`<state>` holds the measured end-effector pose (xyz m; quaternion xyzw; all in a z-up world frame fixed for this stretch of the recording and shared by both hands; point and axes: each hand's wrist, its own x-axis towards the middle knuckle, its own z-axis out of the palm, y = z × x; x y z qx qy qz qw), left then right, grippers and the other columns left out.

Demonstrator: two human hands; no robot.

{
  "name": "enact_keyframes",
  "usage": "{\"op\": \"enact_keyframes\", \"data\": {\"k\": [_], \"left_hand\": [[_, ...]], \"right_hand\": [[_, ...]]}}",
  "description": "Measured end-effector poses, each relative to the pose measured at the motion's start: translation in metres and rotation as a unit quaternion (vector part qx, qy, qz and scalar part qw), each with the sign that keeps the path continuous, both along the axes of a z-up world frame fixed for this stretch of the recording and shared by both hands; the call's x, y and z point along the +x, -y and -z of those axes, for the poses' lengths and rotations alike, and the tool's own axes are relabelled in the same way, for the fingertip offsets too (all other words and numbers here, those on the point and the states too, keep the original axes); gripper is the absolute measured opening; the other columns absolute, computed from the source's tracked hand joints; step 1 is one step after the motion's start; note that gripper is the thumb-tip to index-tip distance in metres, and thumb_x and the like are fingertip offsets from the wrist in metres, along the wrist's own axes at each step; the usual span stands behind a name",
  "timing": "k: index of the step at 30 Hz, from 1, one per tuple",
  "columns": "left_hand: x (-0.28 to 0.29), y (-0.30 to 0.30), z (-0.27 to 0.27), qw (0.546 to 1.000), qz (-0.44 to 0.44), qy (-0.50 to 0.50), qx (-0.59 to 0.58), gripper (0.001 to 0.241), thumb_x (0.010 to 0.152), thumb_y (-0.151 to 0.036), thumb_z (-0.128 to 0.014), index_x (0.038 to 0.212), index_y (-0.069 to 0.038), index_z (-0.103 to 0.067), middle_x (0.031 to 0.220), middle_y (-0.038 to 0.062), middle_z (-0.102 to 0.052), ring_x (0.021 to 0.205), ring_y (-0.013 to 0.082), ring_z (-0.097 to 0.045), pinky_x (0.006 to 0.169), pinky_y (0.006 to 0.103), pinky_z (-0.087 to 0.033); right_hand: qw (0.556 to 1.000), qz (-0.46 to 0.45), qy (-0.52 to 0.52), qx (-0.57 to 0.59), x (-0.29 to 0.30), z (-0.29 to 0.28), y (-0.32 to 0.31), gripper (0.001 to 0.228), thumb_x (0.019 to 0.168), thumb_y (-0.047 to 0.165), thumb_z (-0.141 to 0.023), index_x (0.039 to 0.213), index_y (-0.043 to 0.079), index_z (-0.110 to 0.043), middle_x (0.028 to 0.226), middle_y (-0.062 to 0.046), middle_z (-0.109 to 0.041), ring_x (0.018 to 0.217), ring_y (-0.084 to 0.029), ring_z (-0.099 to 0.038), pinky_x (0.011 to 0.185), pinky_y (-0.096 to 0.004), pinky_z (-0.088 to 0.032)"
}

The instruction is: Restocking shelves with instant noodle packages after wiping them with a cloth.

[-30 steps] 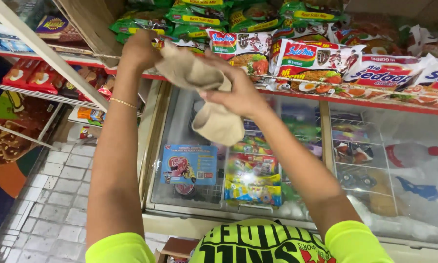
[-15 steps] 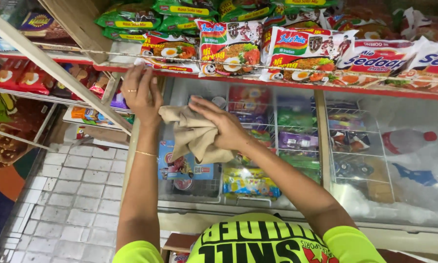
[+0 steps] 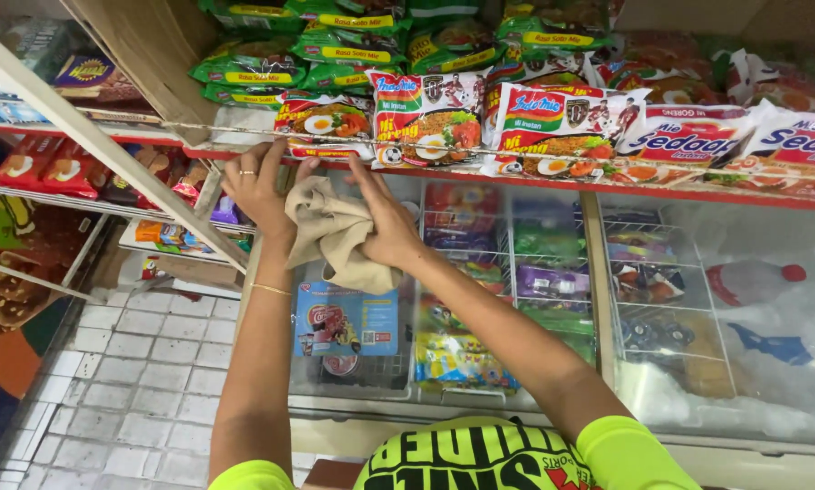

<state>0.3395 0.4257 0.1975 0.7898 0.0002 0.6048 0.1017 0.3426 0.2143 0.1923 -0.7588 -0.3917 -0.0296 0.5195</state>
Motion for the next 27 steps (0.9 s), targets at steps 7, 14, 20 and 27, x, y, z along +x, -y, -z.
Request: {"op": "enact_keyframes", "data": {"k": [7, 14, 20, 27], "left_hand": [[0.029, -0.004, 0.014, 0.999, -0.043, 0.001, -0.020, 0.041, 0.090, -0.064, -0.079, 0.105, -0.026, -0.077, 0.102, -0.004, -0.066, 0.096, 0.0280, -0.054, 0.088, 0.0445, -0.042], [0.050, -0.015, 0.016, 0.975, -0.153, -0.151, -0.062, 0.020, 0.084, -0.044, -0.082, 0.103, -0.035, -0.080, 0.096, -0.008, -0.070, 0.101, 0.0298, -0.055, 0.083, 0.0491, -0.048], [0.040, -0.017, 0.025, 0.988, -0.073, -0.114, -0.078, 0.040, 0.074, -0.037, -0.091, 0.111, -0.027, -0.081, 0.108, -0.002, -0.070, 0.103, 0.0307, -0.058, 0.081, 0.0503, -0.049], [-0.085, 0.102, 0.046, 0.951, 0.162, -0.082, -0.251, 0.011, 0.094, -0.002, -0.075, 0.093, -0.014, -0.073, 0.097, 0.006, -0.071, 0.096, 0.0314, -0.064, 0.097, 0.0398, -0.043]], "right_hand": [[0.998, -0.032, -0.044, 0.017, 0.016, -0.003, -0.004, 0.121, 0.067, -0.008, -0.071, 0.167, 0.014, -0.007, 0.132, -0.018, -0.061, 0.125, -0.050, -0.058, 0.107, -0.062, -0.044], [0.992, -0.022, -0.111, 0.047, 0.052, 0.024, -0.025, 0.111, 0.076, 0.012, -0.079, 0.166, 0.012, -0.014, 0.125, -0.017, -0.069, 0.118, -0.042, -0.066, 0.101, -0.053, -0.052], [0.995, -0.021, -0.096, 0.023, -0.012, 0.002, 0.016, 0.091, 0.074, 0.024, -0.087, 0.155, 0.028, -0.044, 0.130, -0.015, -0.070, 0.125, -0.041, -0.064, 0.106, -0.052, -0.050], [0.965, -0.137, -0.209, 0.085, -0.090, 0.108, 0.146, 0.049, 0.078, 0.011, -0.085, 0.125, 0.008, -0.071, 0.113, -0.016, -0.074, 0.111, -0.029, -0.068, 0.097, -0.049, -0.053]]}}
